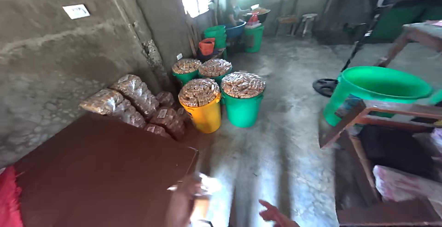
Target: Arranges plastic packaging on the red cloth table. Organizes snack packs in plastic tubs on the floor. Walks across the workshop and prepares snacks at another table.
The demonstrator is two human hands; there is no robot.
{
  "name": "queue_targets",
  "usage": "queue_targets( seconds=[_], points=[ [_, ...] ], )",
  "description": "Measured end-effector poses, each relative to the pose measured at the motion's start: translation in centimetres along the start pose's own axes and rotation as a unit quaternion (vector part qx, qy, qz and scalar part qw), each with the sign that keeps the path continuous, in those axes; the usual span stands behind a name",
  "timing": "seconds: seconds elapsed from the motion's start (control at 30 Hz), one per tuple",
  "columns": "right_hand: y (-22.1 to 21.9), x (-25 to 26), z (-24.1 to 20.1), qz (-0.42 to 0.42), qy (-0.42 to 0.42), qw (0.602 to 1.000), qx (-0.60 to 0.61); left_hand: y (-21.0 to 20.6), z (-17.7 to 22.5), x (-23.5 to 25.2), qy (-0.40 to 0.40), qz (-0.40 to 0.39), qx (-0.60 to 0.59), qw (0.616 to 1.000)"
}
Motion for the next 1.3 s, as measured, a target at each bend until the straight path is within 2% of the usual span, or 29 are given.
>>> queue_targets(
  seconds=[0.1, 0.13, 0.23, 0.37, 0.43, 0.53, 0.57, 0.63, 0.7, 0.8, 0.87, 0.9, 0.97, 1.0, 1.03, 1.07, 1.13, 1.2, 1.3],
  points=[
    [4.8, 1.6, 0.9, -0.009, 0.006, 0.999, 0.050, -13.5, 3.5, -0.6, -0.151, -0.099, -0.032, 0.983],
    [6.2, 1.6, 1.7, -0.027, 0.006, 0.999, 0.044, -17.2, 4.4, -0.7, -0.175, -0.118, -0.066, 0.975],
    [10.0, 1.2, 4.3, -0.084, -0.011, 0.996, 0.001, -24.2, 6.5, 0.2, -0.159, -0.105, -0.158, 0.969],
    [14.4, 2.4, 8.0, -0.075, 0.019, 0.996, -0.034, -27.1, 7.0, 5.0, -0.094, -0.114, -0.207, 0.967],
    [16.4, 4.6, 8.0, -0.046, 0.048, 0.994, -0.092, -27.1, 7.0, 8.2, -0.019, -0.125, -0.220, 0.967],
    [19.1, 8.6, 7.4, 0.008, 0.076, 0.979, -0.187, -27.7, 4.6, 13.4, 0.091, -0.139, -0.247, 0.955],
    [20.0, 10.1, 7.4, 0.025, 0.077, 0.971, -0.223, -28.2, 3.6, 15.4, 0.092, -0.145, -0.246, 0.954],
    [21.5, 13.6, 8.3, 0.038, 0.063, 0.958, -0.277, -29.3, 1.7, 20.0, 0.040, -0.186, -0.225, 0.956],
    [23.0, 17.7, 9.7, 0.030, 0.021, 0.963, -0.267, -29.8, -0.2, 25.1, -0.016, -0.247, -0.199, 0.948],
    [25.6, 24.1, 12.0, 0.071, -0.016, 0.968, -0.240, -30.2, -2.7, 32.6, -0.108, -0.273, -0.143, 0.945],
    [27.5, 28.5, 13.4, 0.070, -0.035, 0.982, -0.172, -29.4, -4.4, 37.2, -0.113, -0.244, -0.126, 0.955],
    [28.7, 30.6, 14.3, 0.047, -0.060, 0.991, -0.108, -28.8, -5.8, 39.5, -0.070, -0.215, -0.140, 0.964],
    [30.8, 34.0, 17.6, 0.023, -0.131, 0.990, 0.035, -26.9, -10.5, 43.3, 0.105, -0.118, -0.241, 0.958],
    [31.9, 35.4, 19.8, 0.034, -0.169, 0.981, 0.085, -26.0, -13.7, 44.9, 0.203, -0.043, -0.323, 0.923],
    [32.9, 36.6, 22.2, 0.049, -0.209, 0.970, 0.119, -25.3, -16.9, 46.5, 0.283, 0.034, -0.395, 0.873],
    [33.9, 37.6, 25.0, 0.061, -0.255, 0.954, 0.145, -24.8, -19.9, 48.1, 0.331, 0.108, -0.449, 0.823],
    [35.8, 39.1, 31.5, 0.100, -0.343, 0.919, 0.169, -24.4, -24.8, 51.1, 0.356, 0.211, -0.515, 0.750],
    [37.7, 40.7, 38.4, 0.139, -0.420, 0.878, 0.179, -24.7, -28.6, 54.2, 0.351, 0.257, -0.540, 0.720],
    [40.7, 43.8, 47.3, 0.167, -0.510, 0.820, 0.199, -27.2, -32.5, 58.3, 0.384, 0.285, -0.528, 0.702]
  ],
)
Point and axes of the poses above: each hand's wrist, its own x-axis towards the middle knuckle, its own y-axis out of the back of the hand, z = x × y, the point moved 6 cm from there along x, towards the middle knuckle, and after that the axes turned 15 degrees about -x, right-handed, at the moved point
